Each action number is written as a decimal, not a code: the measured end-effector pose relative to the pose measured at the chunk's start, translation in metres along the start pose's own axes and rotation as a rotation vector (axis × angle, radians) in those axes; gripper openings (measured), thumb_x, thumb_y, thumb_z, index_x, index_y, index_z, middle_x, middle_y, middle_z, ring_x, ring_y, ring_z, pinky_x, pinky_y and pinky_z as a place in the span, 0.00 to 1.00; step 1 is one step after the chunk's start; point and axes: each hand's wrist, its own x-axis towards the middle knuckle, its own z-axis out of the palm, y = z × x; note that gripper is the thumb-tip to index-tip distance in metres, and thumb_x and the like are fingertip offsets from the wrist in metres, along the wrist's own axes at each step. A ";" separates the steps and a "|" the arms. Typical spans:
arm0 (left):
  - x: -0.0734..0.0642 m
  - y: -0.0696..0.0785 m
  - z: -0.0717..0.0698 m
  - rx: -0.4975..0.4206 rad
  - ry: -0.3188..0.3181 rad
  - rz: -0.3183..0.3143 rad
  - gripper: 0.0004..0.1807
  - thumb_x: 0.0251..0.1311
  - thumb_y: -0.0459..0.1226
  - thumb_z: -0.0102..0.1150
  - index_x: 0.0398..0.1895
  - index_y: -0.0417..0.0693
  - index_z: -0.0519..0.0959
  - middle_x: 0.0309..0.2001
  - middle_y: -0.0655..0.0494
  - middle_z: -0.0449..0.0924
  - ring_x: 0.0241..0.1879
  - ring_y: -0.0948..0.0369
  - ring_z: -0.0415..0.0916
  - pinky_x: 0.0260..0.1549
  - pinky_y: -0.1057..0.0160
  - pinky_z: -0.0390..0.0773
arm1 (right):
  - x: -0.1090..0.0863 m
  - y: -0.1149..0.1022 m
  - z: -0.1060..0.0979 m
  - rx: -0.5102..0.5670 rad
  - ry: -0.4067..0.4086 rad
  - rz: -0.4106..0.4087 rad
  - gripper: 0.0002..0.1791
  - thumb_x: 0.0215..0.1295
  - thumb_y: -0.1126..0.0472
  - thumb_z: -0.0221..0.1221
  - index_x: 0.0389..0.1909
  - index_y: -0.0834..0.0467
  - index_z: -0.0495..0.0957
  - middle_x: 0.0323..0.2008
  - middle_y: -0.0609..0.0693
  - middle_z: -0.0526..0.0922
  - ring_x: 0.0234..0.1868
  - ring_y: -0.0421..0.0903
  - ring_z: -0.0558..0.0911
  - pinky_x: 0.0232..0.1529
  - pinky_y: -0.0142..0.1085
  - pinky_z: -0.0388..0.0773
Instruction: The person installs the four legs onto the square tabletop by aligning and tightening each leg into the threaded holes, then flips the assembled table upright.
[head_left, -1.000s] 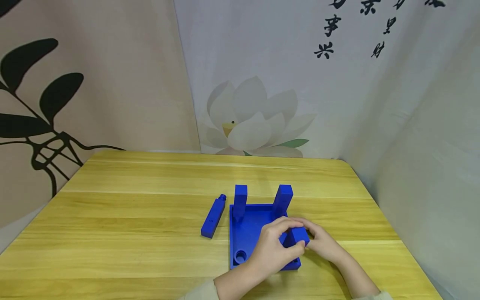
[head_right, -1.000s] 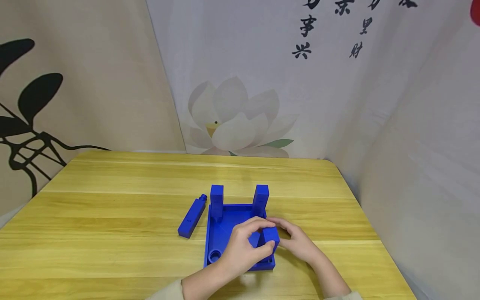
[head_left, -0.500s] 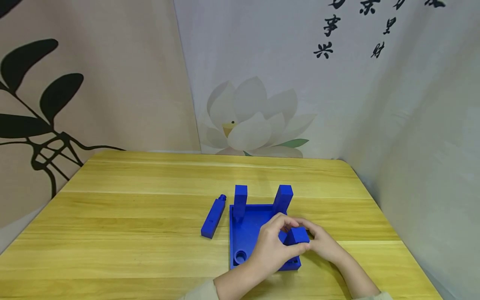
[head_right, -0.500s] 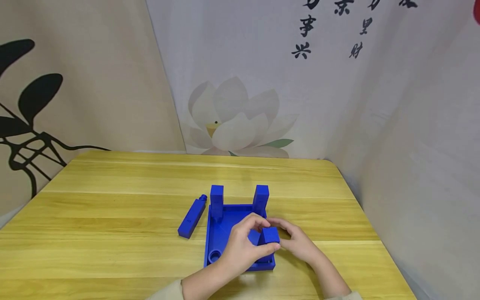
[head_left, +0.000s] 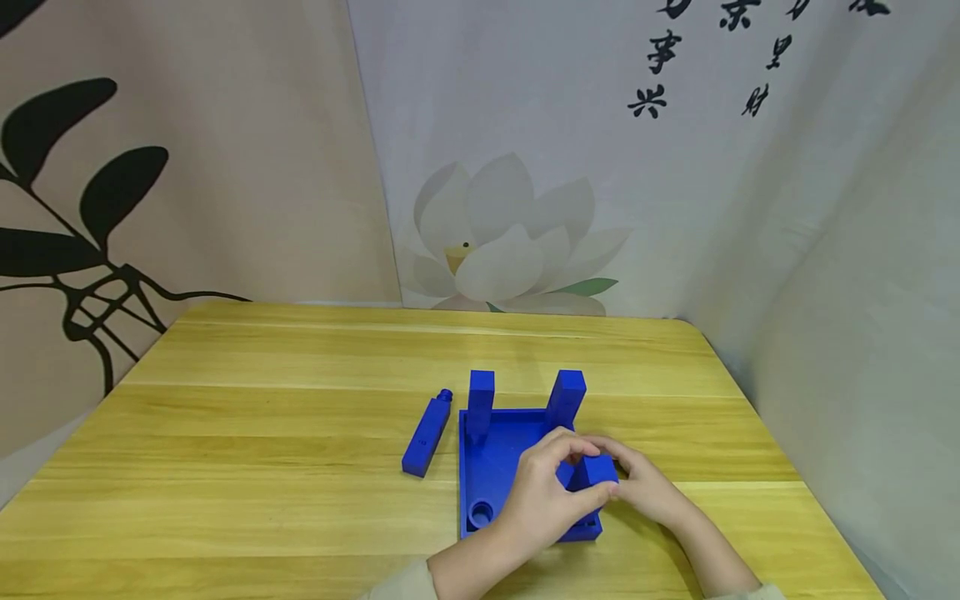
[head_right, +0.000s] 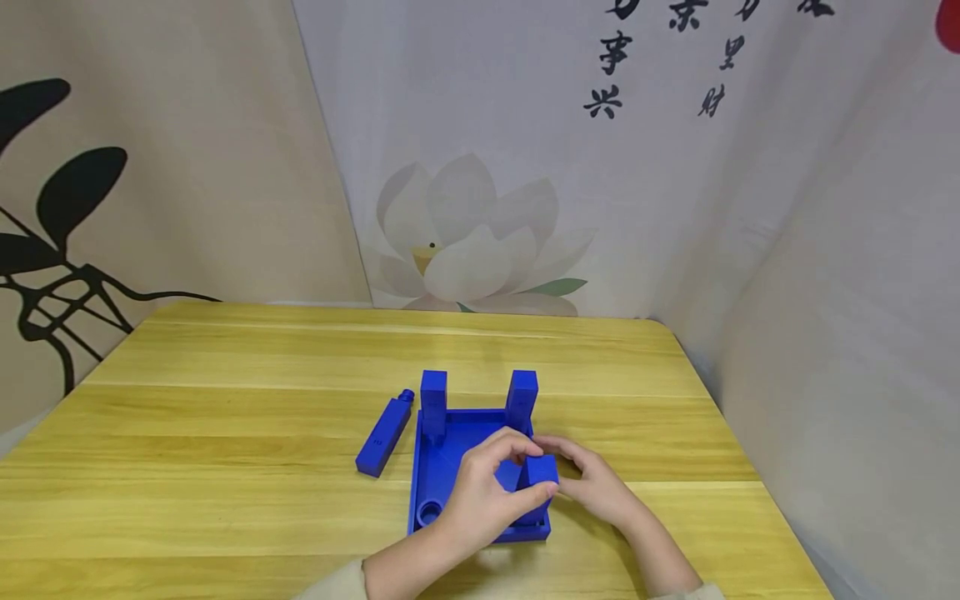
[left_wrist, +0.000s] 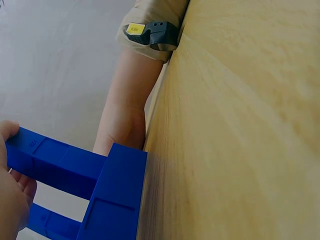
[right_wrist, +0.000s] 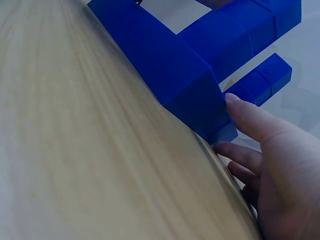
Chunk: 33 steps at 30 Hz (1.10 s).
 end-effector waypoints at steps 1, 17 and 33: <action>0.000 0.000 0.000 -0.003 -0.002 0.003 0.15 0.50 0.36 0.73 0.41 0.47 0.81 0.40 0.60 0.78 0.39 0.64 0.73 0.40 0.65 0.77 | 0.000 0.000 0.000 0.002 -0.001 -0.003 0.30 0.59 0.66 0.63 0.64 0.51 0.70 0.59 0.50 0.74 0.60 0.44 0.71 0.58 0.32 0.67; 0.001 -0.004 -0.003 -0.042 -0.028 0.046 0.17 0.46 0.33 0.74 0.42 0.42 0.83 0.38 0.56 0.79 0.39 0.61 0.73 0.40 0.63 0.77 | 0.000 -0.003 0.001 0.006 0.011 -0.002 0.27 0.63 0.63 0.62 0.63 0.53 0.70 0.56 0.51 0.77 0.57 0.45 0.74 0.55 0.34 0.70; 0.000 -0.003 -0.003 -0.026 -0.029 -0.005 0.18 0.46 0.35 0.74 0.43 0.44 0.83 0.39 0.57 0.79 0.39 0.61 0.74 0.40 0.63 0.77 | 0.001 -0.003 0.000 0.005 0.011 0.018 0.27 0.62 0.62 0.63 0.63 0.54 0.70 0.57 0.51 0.76 0.57 0.45 0.74 0.56 0.34 0.69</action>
